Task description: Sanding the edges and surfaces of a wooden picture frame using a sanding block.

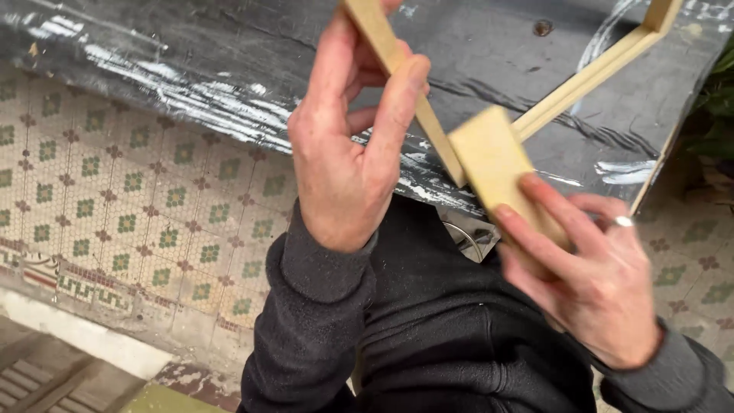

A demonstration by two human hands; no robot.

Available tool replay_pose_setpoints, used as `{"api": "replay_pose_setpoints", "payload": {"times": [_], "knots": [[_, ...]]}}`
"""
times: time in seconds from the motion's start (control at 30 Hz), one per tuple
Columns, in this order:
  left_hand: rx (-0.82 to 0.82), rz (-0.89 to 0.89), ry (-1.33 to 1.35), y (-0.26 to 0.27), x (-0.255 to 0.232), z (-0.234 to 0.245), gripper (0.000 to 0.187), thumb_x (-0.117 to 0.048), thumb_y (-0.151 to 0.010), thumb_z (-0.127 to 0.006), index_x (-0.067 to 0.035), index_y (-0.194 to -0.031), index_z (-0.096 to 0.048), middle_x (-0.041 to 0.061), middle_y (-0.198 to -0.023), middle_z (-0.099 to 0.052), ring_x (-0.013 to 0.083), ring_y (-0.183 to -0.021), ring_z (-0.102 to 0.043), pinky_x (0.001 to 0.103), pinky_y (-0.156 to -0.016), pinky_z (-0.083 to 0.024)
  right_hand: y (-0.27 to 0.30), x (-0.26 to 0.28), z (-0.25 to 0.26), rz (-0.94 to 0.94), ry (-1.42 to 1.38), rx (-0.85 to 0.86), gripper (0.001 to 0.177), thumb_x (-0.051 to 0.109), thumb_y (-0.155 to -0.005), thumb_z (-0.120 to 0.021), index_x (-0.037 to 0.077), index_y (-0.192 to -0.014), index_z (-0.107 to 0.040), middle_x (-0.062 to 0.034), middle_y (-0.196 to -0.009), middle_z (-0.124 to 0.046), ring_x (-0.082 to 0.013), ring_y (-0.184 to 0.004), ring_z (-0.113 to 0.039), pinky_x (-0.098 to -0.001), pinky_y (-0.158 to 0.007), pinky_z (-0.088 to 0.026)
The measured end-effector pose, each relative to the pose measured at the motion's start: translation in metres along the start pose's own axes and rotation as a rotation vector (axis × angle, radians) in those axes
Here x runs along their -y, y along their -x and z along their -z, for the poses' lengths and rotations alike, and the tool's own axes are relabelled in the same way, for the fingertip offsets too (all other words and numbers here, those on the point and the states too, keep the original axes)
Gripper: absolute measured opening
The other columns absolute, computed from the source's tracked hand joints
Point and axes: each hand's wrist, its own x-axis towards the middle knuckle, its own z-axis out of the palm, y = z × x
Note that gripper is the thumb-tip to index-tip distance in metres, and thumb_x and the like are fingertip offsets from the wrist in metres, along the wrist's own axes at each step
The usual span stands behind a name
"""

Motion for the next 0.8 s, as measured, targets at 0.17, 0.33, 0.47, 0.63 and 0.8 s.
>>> {"api": "replay_pose_setpoints", "payload": {"times": [0.17,0.33,0.47,0.63,0.8], "knots": [[0.009,-0.018,0.021,0.0,-0.001,-0.003,0.038,-0.009,-0.115,-0.065,-0.005,-0.148,-0.047,0.006,-0.12,-0.07,0.0094,-0.108,-0.073,0.023,-0.088,-0.069,-0.019,-0.015,-0.004,0.08,-0.034,-0.072,0.053,0.022,-0.079,-0.088,0.017,-0.129,-0.073,-0.0127,-0.14,-0.065,-0.0305,-0.102,-0.062,-0.0416,-0.089,-0.053],[-0.004,-0.074,-0.023,0.0,0.0,-0.001,0.037,-0.009,-0.116,-0.066,-0.006,-0.147,-0.047,0.006,-0.127,-0.068,0.0098,-0.108,-0.074,0.024,-0.089,-0.069,-0.01,-0.006,0.0,0.021,0.117,-0.014,0.052,0.023,-0.075,-0.086,0.019,-0.126,-0.073,-0.0114,-0.137,-0.066,-0.0318,-0.099,-0.06,-0.0421,-0.087,-0.055],[0.017,-0.023,-0.011,0.001,-0.003,-0.004,0.038,-0.009,-0.114,-0.066,-0.005,-0.147,-0.048,0.006,-0.124,-0.069,0.0103,-0.106,-0.075,0.025,-0.087,-0.07,-0.02,-0.013,0.009,0.059,0.0,-0.015,0.053,0.024,-0.076,-0.083,0.017,-0.127,-0.073,-0.0112,-0.139,-0.065,-0.0308,-0.104,-0.062,-0.0432,-0.089,-0.054],[-0.012,-0.071,-0.084,0.0,-0.007,0.0,0.035,-0.008,-0.113,-0.066,-0.003,-0.144,-0.05,0.007,-0.121,-0.068,0.0117,-0.106,-0.074,0.025,-0.086,-0.069,-0.005,-0.02,0.004,0.061,0.013,-0.03,0.049,0.027,-0.081,-0.082,0.014,-0.127,-0.07,-0.0143,-0.138,-0.061,-0.0293,-0.1,-0.062,-0.0444,-0.084,-0.051],[0.025,-0.022,-0.048,0.006,-0.013,-0.005,0.034,-0.006,-0.113,-0.064,-0.002,-0.144,-0.049,0.008,-0.121,-0.067,0.0128,-0.105,-0.074,0.025,-0.087,-0.07,-0.029,-0.021,0.023,0.033,0.051,-0.016,0.052,0.021,-0.075,-0.084,0.015,-0.126,-0.074,-0.0093,-0.138,-0.064,-0.0335,-0.102,-0.06,-0.0394,-0.082,-0.054]]}}
